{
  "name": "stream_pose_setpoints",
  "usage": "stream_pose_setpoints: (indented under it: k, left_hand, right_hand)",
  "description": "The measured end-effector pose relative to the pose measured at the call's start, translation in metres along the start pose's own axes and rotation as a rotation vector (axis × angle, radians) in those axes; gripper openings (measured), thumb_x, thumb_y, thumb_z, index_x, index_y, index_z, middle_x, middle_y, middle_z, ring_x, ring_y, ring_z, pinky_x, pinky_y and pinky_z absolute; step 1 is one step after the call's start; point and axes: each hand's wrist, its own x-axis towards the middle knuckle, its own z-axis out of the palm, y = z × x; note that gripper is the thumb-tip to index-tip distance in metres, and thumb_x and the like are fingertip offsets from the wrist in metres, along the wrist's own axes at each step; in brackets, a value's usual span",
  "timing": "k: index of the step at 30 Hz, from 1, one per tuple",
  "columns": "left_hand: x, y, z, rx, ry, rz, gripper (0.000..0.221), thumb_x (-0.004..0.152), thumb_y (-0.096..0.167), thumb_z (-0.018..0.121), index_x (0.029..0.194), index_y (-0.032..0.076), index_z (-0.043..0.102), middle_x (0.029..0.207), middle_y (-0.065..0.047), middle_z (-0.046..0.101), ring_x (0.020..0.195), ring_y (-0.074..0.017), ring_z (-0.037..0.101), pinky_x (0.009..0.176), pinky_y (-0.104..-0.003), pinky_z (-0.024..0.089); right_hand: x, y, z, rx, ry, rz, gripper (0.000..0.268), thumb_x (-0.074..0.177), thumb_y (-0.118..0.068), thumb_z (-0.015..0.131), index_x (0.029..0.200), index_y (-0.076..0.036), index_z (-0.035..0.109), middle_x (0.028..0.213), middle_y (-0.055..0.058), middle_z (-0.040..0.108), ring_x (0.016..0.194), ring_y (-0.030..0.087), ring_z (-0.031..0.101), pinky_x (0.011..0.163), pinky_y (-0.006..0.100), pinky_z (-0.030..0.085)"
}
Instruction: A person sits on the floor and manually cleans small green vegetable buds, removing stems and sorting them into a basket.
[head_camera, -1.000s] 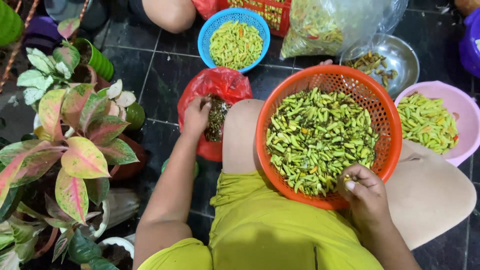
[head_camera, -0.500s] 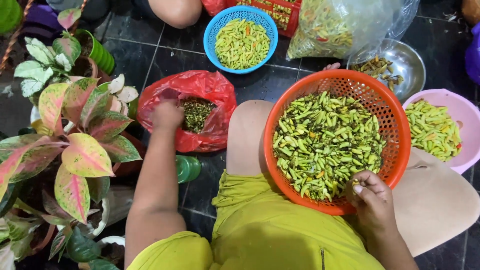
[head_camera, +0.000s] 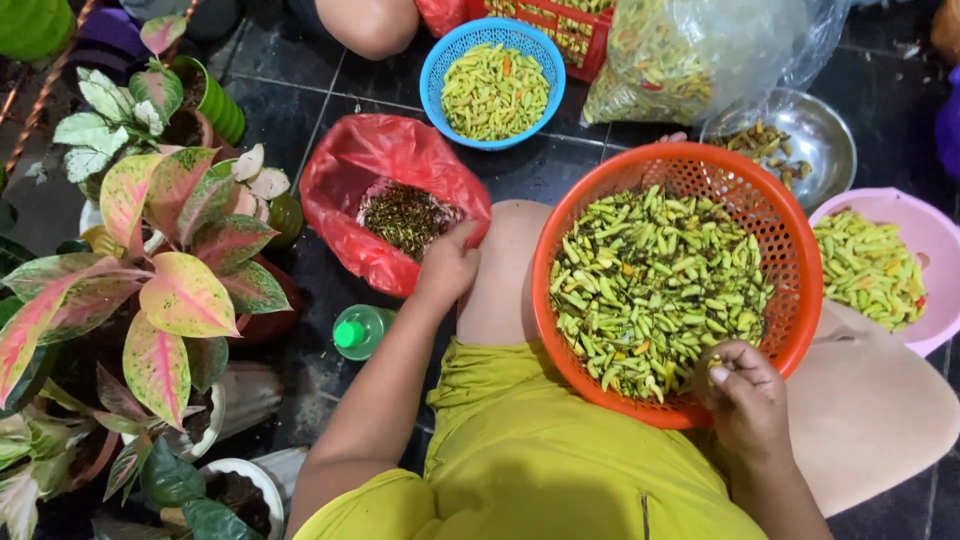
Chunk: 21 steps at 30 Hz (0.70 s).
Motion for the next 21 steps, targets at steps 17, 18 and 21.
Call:
stream_pose_setpoints:
  k: [17,18,21]
  left_hand:
    - [0.042,0.034,-0.081,0.487,-0.284,-0.24,0.069,0.098,0.063,0.041,0.104,0.004,0.076,0.101,-0.021,0.074,0.095,-0.0423,0.069,0.089,-0.05,0.053]
    - [0.058,0.033,-0.08,0.546,-0.218,-0.255,0.06,0.1,0.056,0.044,0.109,0.005,0.074,0.109,-0.018,0.073,0.101,-0.0412,0.068,0.089,-0.051,0.052]
    - [0.104,0.02,-0.057,0.597,-0.156,-0.186,0.042,0.098,0.047,0.052,0.126,0.019,0.067,0.132,-0.013,0.061,0.117,-0.0402,0.059,0.096,-0.053,0.05]
  right_hand:
    - [0.0,0.005,-0.005,0.073,-0.016,-0.018,0.013,0.09,-0.002,0.054,0.101,-0.001,0.06,0.068,0.003,0.054,0.054,0.012,0.046,0.05,0.024,0.038]
    - [-0.001,0.005,-0.005,0.072,-0.008,-0.005,0.013,0.09,-0.002,0.054,0.102,-0.001,0.06,0.068,0.003,0.054,0.054,0.011,0.046,0.051,0.023,0.038]
    - [0.001,0.005,-0.003,0.061,0.003,0.009,0.013,0.09,-0.002,0.054,0.101,-0.001,0.06,0.068,0.003,0.054,0.054,0.011,0.045,0.051,0.023,0.037]
